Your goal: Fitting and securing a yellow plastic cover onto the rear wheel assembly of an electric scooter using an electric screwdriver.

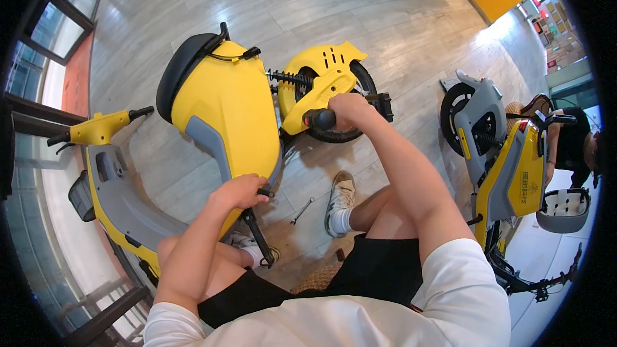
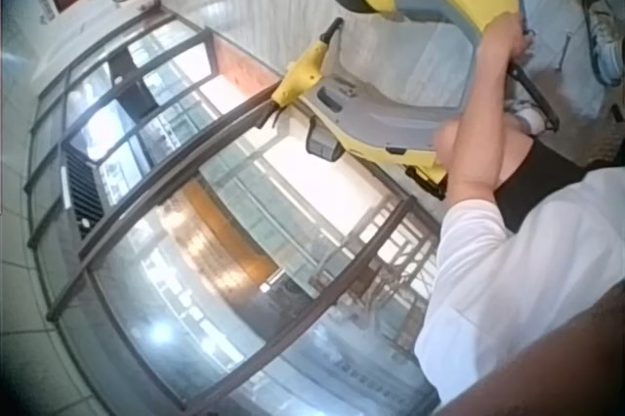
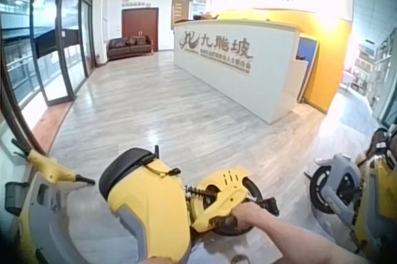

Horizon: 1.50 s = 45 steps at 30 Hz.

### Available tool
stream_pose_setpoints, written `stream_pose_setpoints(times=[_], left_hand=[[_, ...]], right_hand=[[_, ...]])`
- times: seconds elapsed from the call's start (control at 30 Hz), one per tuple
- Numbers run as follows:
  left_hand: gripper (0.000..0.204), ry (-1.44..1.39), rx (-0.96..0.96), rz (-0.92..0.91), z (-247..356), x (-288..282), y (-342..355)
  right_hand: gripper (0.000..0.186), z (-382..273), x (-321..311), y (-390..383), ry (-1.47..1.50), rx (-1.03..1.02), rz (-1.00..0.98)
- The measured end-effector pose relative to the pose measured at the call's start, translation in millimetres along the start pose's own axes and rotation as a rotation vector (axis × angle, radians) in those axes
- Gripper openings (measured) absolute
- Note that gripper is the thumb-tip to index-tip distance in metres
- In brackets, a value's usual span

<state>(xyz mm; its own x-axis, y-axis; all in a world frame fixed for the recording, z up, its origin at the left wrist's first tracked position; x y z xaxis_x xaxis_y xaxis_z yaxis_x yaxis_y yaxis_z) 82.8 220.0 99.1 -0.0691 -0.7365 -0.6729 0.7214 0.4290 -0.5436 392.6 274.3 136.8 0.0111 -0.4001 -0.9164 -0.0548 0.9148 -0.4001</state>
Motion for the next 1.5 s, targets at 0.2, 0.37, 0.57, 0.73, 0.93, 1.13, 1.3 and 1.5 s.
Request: stream_pose_setpoints(times=[0.2,0.37,0.57,0.73,0.93,1.13,1.3,1.5], left_hand=[[0.054,0.015,0.001,0.007,-1.5,1.1,-0.5],[0.054,0.014,0.001,-0.009,-1.9,2.3,-0.2],[0.051,0.018,0.039,-0.004,3.1,-0.6,3.4],[0.051,-0.063,0.081,0.037,-20.1,21.4,2.8],[0.052,-0.042,-0.020,-0.007,-15.2,13.9,11.1],[0.052,0.030,0.017,0.024,-3.4,11.6,19.1],[0.054,-0.013,-0.043,0.025,12.4,-2.0,3.4],[0.053,0.011,-0.024,0.024,-9.4,10.7,4.9]], right_hand=[[0.032,2.1,2.9,1.1,0.033,-0.015,0.017],[0.031,10.9,15.2,6.2,0.074,-0.063,0.044],[0.039,10.6,-1.5,-7.5,0.099,0.117,0.042],[0.039,-14.1,-3.2,1.0,0.137,0.185,0.011],[0.045,-25.1,-5.0,20.8,0.099,0.096,-0.045],[0.049,-13.9,-0.4,17.0,0.107,0.152,-0.041],[0.049,-22.4,1.1,21.9,0.089,0.145,-0.048],[0.038,-25.6,0.2,26.1,-0.030,0.127,0.118]])
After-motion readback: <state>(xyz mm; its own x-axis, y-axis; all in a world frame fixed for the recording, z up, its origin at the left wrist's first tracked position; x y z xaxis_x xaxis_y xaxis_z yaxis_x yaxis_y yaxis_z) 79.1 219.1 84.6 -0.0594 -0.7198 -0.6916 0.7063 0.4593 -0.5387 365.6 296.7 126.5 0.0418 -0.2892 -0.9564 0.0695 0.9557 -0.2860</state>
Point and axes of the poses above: each hand's wrist, its own y-axis towards the middle knuckle, its own x-axis out of the palm, z = x × y, the point moved 5 cm from there along y, towards the middle knuckle, and after that the axes turned 12 degrees about z, right-handed, at the moved point
